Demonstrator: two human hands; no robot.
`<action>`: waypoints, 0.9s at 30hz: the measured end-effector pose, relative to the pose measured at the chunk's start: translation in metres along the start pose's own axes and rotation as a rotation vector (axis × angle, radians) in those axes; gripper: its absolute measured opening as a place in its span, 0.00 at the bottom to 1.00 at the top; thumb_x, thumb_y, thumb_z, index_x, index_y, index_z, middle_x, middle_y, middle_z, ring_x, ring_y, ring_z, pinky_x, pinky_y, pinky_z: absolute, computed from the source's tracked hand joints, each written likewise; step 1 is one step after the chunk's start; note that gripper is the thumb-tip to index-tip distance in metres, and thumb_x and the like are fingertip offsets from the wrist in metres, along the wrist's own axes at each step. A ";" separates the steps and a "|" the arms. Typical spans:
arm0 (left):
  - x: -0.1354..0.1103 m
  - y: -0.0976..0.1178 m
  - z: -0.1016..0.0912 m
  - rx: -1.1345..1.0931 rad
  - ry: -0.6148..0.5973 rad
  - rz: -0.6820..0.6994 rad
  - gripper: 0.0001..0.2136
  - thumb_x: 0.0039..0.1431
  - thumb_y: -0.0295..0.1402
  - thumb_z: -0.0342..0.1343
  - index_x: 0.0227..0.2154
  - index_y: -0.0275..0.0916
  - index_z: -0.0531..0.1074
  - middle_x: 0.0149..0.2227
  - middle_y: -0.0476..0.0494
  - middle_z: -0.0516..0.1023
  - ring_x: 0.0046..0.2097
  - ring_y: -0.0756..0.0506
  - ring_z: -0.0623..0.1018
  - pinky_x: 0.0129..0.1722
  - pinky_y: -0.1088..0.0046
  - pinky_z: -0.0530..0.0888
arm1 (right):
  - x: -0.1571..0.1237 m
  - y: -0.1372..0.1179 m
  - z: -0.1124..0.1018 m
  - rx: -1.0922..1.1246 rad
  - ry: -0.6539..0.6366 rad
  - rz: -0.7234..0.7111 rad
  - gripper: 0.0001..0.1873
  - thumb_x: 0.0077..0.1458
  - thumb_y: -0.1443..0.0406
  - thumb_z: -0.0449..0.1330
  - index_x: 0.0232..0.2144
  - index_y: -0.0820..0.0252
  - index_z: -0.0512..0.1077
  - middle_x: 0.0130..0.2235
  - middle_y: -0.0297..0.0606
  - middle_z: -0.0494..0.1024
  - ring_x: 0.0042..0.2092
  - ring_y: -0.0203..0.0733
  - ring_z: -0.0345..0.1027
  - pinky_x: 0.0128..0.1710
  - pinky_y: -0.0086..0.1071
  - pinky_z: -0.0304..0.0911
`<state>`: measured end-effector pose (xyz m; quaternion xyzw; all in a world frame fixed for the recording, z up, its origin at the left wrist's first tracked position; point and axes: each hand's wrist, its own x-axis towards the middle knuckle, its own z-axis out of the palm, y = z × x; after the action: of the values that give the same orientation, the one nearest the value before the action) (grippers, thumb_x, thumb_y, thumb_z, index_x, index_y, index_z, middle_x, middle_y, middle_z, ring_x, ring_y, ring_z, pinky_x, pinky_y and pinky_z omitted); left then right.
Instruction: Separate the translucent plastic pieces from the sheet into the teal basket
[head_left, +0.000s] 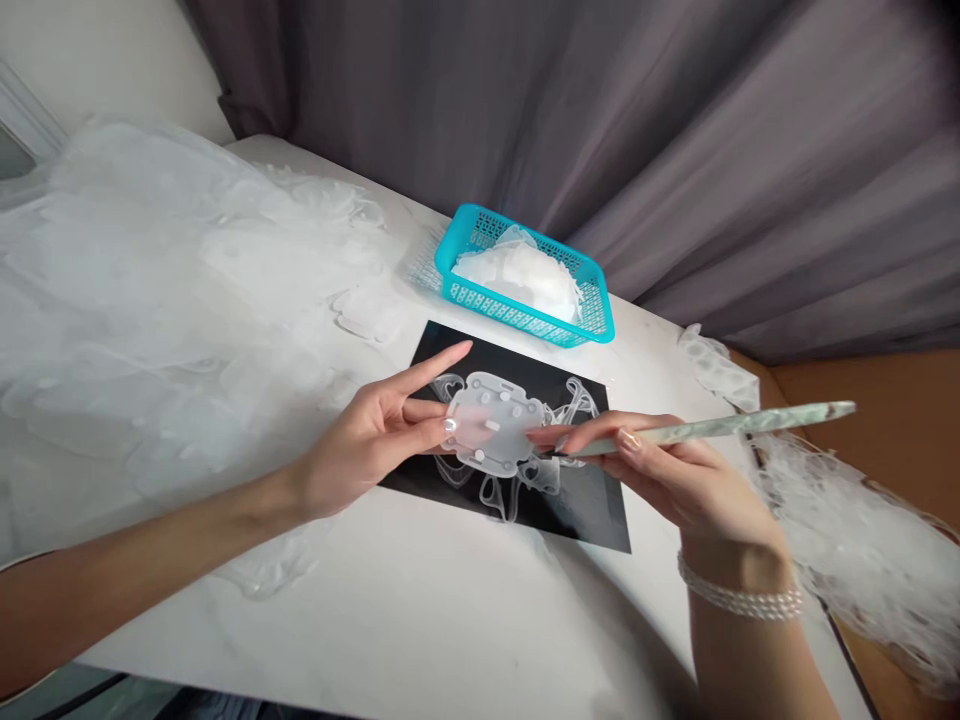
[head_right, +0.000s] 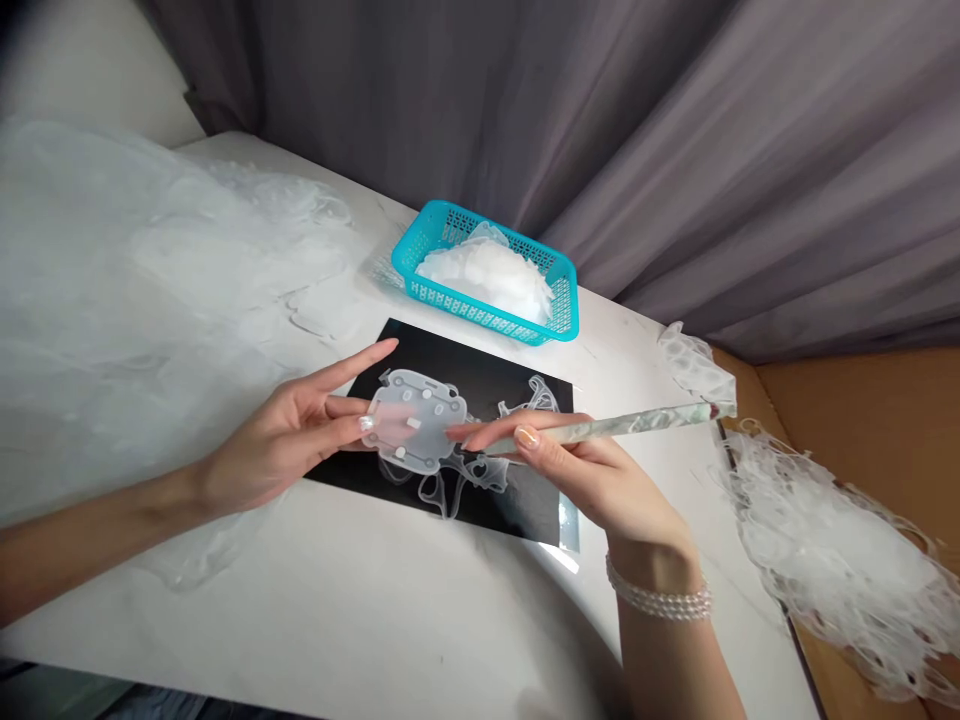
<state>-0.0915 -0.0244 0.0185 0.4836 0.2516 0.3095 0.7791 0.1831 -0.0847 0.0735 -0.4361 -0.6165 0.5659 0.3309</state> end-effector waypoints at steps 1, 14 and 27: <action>0.000 0.001 0.000 -0.024 -0.002 -0.010 0.36 0.65 0.33 0.57 0.69 0.50 0.43 0.51 0.43 0.80 0.51 0.43 0.81 0.55 0.63 0.75 | 0.000 0.000 0.000 0.011 0.000 0.002 0.17 0.68 0.60 0.51 0.45 0.53 0.79 0.51 0.42 0.80 0.57 0.50 0.71 0.58 0.42 0.66; 0.002 -0.001 0.001 -0.156 0.021 -0.063 0.33 0.63 0.31 0.57 0.67 0.50 0.52 0.50 0.43 0.81 0.49 0.41 0.82 0.52 0.61 0.77 | 0.005 0.000 0.007 0.082 0.046 0.032 0.15 0.68 0.61 0.52 0.44 0.54 0.80 0.50 0.41 0.81 0.54 0.47 0.73 0.55 0.38 0.68; 0.009 0.002 -0.018 0.150 0.199 -0.002 0.27 0.64 0.42 0.54 0.64 0.48 0.59 0.62 0.42 0.71 0.65 0.39 0.66 0.61 0.58 0.69 | 0.087 -0.013 -0.077 -0.140 0.691 -0.239 0.19 0.65 0.55 0.51 0.42 0.62 0.75 0.48 0.46 0.78 0.50 0.44 0.73 0.51 0.38 0.69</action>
<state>-0.0981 -0.0066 0.0123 0.5072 0.3505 0.3357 0.7122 0.2153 0.0258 0.0897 -0.5480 -0.5522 0.2988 0.5527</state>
